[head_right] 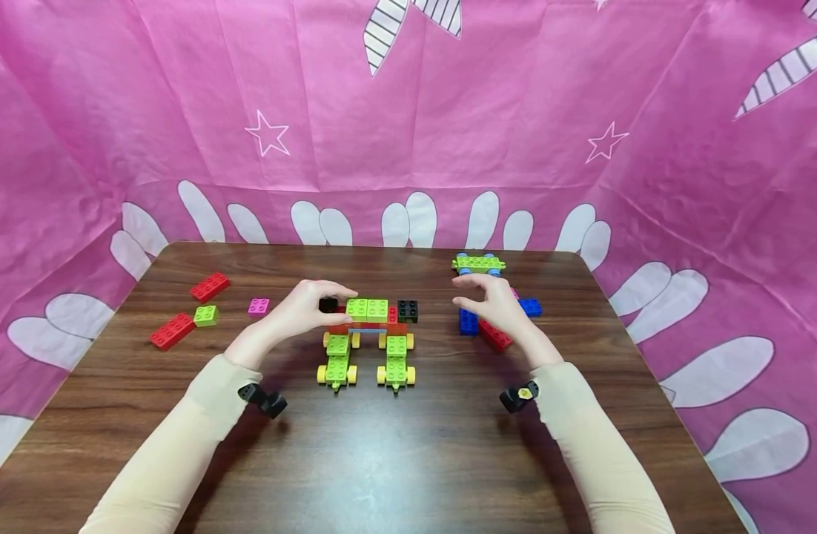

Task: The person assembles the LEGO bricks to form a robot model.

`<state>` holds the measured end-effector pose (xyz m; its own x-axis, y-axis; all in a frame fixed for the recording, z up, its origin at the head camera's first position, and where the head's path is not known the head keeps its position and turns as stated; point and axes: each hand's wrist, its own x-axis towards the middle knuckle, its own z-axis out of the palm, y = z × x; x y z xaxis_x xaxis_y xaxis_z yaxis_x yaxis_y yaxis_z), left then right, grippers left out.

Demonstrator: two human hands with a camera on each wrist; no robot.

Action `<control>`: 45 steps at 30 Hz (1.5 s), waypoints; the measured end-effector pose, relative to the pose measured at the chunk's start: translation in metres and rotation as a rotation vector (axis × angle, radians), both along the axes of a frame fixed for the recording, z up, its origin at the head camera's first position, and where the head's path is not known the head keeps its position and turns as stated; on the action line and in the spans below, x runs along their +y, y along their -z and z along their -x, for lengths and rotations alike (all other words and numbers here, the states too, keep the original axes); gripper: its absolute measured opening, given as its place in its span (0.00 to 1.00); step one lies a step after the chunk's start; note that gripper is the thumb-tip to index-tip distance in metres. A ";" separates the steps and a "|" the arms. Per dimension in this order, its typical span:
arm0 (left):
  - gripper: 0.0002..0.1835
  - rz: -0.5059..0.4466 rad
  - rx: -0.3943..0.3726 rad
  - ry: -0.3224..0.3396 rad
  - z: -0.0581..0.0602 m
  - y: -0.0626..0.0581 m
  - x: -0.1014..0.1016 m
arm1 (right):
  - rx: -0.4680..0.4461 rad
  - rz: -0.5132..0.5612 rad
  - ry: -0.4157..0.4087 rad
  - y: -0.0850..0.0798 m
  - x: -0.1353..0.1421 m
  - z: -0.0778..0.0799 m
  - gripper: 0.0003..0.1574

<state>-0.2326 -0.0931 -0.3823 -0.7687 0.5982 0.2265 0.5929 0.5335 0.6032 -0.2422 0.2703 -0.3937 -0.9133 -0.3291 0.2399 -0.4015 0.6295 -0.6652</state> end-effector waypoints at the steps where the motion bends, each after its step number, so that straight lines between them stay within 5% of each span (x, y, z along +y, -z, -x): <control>1: 0.22 0.005 -0.003 -0.006 0.000 0.000 0.000 | -0.011 0.002 -0.004 0.002 0.003 0.001 0.23; 11: 0.21 -0.003 0.005 -0.006 0.001 0.003 -0.001 | -0.027 -0.089 -0.068 0.026 0.030 0.009 0.35; 27: 0.21 -0.012 -0.008 -0.004 0.002 0.006 -0.001 | -0.259 -0.055 -0.218 0.049 0.045 0.020 0.44; 45: 0.20 -0.008 -0.016 -0.010 0.001 0.004 -0.001 | -0.227 -0.172 -0.202 0.057 0.046 0.027 0.43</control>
